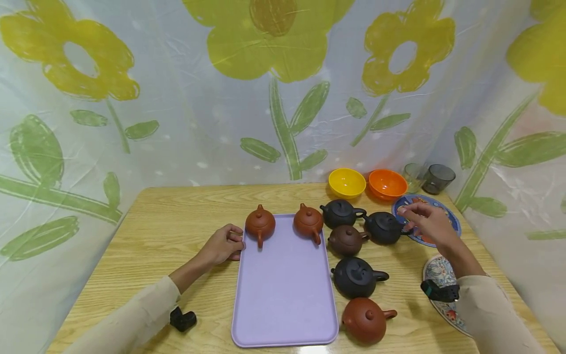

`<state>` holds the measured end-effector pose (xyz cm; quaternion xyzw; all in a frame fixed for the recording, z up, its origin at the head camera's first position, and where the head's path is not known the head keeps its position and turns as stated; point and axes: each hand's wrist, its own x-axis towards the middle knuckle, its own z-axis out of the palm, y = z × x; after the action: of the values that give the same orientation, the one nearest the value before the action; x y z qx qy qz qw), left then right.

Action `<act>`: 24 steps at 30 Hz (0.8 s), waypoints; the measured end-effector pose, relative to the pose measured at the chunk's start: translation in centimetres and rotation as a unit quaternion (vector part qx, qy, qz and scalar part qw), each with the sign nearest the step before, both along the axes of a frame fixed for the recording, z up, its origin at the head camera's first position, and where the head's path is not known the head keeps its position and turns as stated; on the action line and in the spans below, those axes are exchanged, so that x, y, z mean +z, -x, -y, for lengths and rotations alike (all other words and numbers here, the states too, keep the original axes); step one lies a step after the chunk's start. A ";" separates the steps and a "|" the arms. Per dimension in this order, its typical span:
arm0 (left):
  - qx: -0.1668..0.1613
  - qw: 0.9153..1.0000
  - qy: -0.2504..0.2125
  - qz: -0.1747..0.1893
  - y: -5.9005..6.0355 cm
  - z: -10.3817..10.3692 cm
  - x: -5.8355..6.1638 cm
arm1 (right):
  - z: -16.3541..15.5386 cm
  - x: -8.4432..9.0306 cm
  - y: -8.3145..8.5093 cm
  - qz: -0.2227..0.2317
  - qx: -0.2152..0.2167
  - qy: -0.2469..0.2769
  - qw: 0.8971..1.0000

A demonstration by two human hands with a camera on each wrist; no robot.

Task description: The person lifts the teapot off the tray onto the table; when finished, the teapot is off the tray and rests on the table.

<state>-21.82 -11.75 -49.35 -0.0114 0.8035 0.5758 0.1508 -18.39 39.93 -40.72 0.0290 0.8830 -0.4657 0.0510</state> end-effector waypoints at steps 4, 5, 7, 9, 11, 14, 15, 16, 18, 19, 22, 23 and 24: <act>0.000 1.000 -0.003 0.001 0.0 0.1 0.0 | 3.6 1.3 0.1 -0.017 0.023 0.010 1.000; 0.000 1.000 -0.003 0.001 0.0 0.1 0.0 | 4.5 1.5 0.2 -0.020 0.029 0.013 0.999; -0.001 1.000 -0.003 0.002 0.1 0.1 0.0 | 6.4 1.7 0.3 -0.022 0.041 0.016 0.999; -0.002 1.000 -0.001 0.003 0.0 0.1 0.0 | 8.4 1.9 0.4 -0.014 0.050 0.022 0.998; -0.002 1.000 0.000 0.003 0.0 0.1 0.0 | 10.4 1.9 0.6 0.000 0.060 0.030 0.998; 0.000 1.000 0.001 0.006 0.0 0.0 0.2 | 13.4 1.9 0.9 0.024 0.074 0.039 0.996; 0.000 1.000 0.000 0.007 0.0 0.0 0.2 | 14.4 1.8 1.0 0.032 0.079 0.040 0.996; 0.000 1.000 0.000 0.008 0.0 0.0 0.2 | 15.4 1.8 1.1 0.039 0.085 0.043 0.995; -0.001 1.000 -0.001 0.007 -0.1 0.0 0.3 | 17.3 1.6 1.3 0.052 0.096 0.048 0.993; -0.002 1.000 -0.002 0.007 -0.1 0.0 0.3 | 18.2 1.4 1.4 0.057 0.102 0.051 0.992; -0.002 1.000 -0.004 0.007 -0.1 0.1 0.3 | 20.8 0.8 1.6 0.074 0.116 0.060 0.989; -0.004 1.000 -0.003 0.006 -0.1 0.1 0.3 | 21.6 0.6 1.8 0.079 0.120 0.061 0.988; -0.002 1.000 -0.004 0.009 -0.1 0.1 0.3 | 22.3 0.4 1.9 0.083 0.124 0.061 0.987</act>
<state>-21.69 -11.84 -49.00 -0.0144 0.7999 0.5785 0.1590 -20.28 17.65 -40.30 -0.0456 0.8426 -0.5045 0.1829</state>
